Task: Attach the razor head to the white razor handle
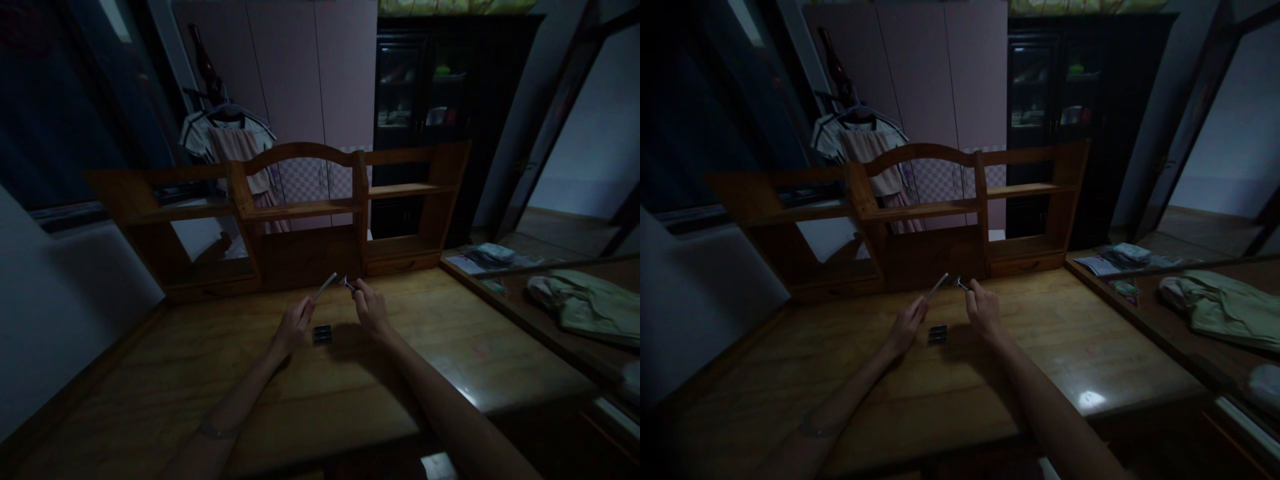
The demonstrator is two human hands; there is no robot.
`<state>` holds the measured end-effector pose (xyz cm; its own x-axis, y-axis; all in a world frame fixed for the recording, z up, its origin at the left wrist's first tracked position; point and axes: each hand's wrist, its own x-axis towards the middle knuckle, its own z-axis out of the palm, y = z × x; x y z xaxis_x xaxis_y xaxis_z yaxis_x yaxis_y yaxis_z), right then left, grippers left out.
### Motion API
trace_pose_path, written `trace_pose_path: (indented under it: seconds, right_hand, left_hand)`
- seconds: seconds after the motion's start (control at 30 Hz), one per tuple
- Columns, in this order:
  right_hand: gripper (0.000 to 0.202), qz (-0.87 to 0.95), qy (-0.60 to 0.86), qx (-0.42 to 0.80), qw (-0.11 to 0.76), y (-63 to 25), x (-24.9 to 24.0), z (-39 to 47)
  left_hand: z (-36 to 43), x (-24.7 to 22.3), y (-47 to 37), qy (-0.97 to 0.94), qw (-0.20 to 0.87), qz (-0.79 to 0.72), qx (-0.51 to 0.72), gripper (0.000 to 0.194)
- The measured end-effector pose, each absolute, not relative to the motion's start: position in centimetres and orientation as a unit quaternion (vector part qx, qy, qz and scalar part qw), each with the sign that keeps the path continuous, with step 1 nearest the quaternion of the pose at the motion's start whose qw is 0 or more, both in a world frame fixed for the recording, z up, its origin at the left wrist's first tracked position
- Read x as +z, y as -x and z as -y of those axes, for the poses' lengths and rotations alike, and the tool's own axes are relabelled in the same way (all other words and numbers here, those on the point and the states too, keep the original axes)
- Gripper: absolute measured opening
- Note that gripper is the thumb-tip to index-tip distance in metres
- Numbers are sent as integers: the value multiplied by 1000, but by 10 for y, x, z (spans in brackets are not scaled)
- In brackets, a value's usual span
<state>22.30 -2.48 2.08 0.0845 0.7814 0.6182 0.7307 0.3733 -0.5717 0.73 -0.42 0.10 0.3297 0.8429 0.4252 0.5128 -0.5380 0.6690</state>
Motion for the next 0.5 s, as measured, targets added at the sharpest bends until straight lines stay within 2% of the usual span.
trace_pose_path:
  seconds: [0.5]
  right_hand:
    - [26,675,559,35,479,-224,21,26]
  left_hand:
    - [2,2,-9,-793,220,-435,365,37]
